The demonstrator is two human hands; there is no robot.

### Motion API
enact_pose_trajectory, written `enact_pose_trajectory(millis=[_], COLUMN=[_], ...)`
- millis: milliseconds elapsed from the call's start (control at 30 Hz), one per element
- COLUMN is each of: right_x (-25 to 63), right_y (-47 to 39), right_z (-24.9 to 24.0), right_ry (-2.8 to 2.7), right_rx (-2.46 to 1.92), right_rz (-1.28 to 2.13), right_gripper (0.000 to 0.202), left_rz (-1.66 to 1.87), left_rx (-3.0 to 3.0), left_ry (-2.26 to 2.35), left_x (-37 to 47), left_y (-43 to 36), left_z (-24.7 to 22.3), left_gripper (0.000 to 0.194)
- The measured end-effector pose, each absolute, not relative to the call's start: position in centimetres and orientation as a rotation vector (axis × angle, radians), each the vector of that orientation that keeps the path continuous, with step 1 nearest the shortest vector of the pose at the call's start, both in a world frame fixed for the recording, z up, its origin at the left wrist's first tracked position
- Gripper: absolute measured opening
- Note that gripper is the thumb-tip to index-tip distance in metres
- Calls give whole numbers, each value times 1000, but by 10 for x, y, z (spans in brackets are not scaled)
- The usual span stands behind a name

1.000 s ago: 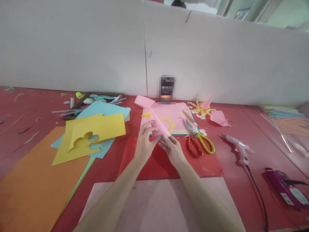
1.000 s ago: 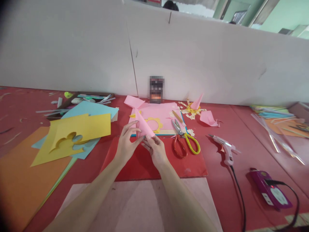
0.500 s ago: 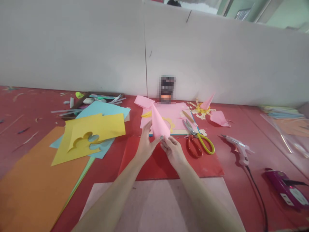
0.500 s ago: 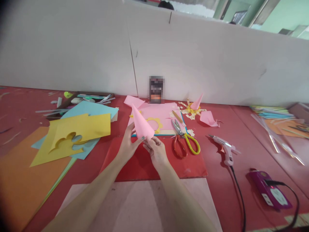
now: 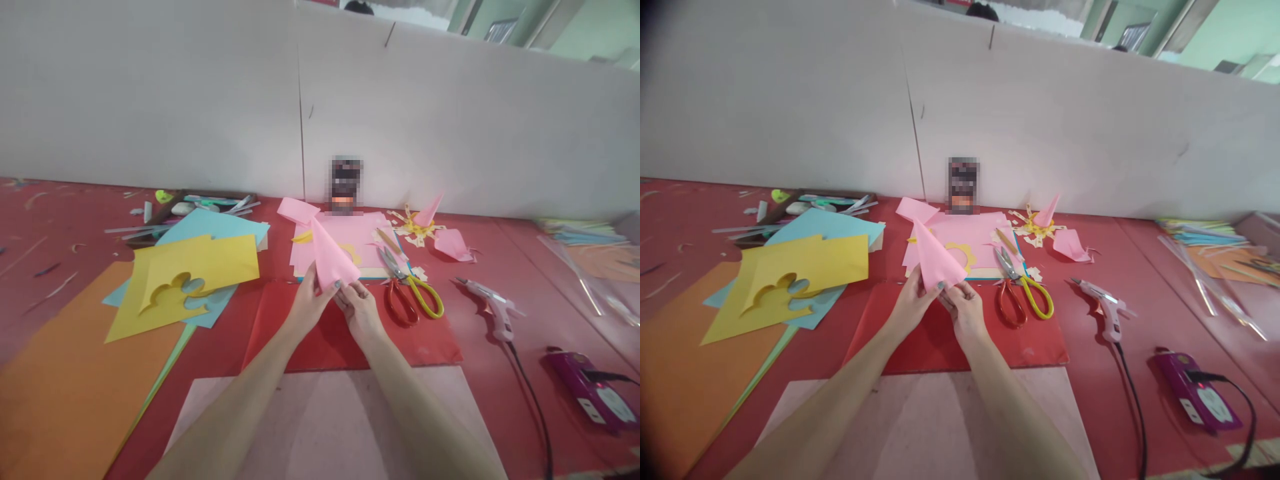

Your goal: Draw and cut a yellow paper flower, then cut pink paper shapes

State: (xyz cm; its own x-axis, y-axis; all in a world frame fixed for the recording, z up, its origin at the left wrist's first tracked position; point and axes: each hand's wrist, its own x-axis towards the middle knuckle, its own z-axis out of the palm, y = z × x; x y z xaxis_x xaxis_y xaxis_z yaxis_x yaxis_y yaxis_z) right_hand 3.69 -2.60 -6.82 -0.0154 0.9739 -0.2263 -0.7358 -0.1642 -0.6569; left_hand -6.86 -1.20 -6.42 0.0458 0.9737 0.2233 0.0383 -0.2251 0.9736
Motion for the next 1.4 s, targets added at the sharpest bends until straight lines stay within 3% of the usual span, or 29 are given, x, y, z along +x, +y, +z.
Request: enact_pose_trajectory(millis=[333,500,667,800,1033,1400], right_x=[36,39,40,41,41,39], right_y=[-27,-27,-26,-23,-22,-25], right_z=[-68,-60,-61,-70,-74,-71], right_ry=[-350,-282,-239,-218,-307,-470], right_rx=[-722,-679,-683,-703,-764,-792], right_rz=[1705,1814,1818,1749,1636,1565], right_gripper=[19,32,20,14,18,21], left_rz=[1325,1289,1226,1438,1394,1406], left_rx=[1431,1459,1593,1917,2461,2467], left_ry=[1102,1103,1126,1358,1394,1360], left_x=[-73,-78,-78,-79,-80,-80], left_y=[-10,-15,-15,-17,-22,-19], left_z=[-60,-54,-59,-57,-56,-56], left_gripper=[40,41,49,63,12,1])
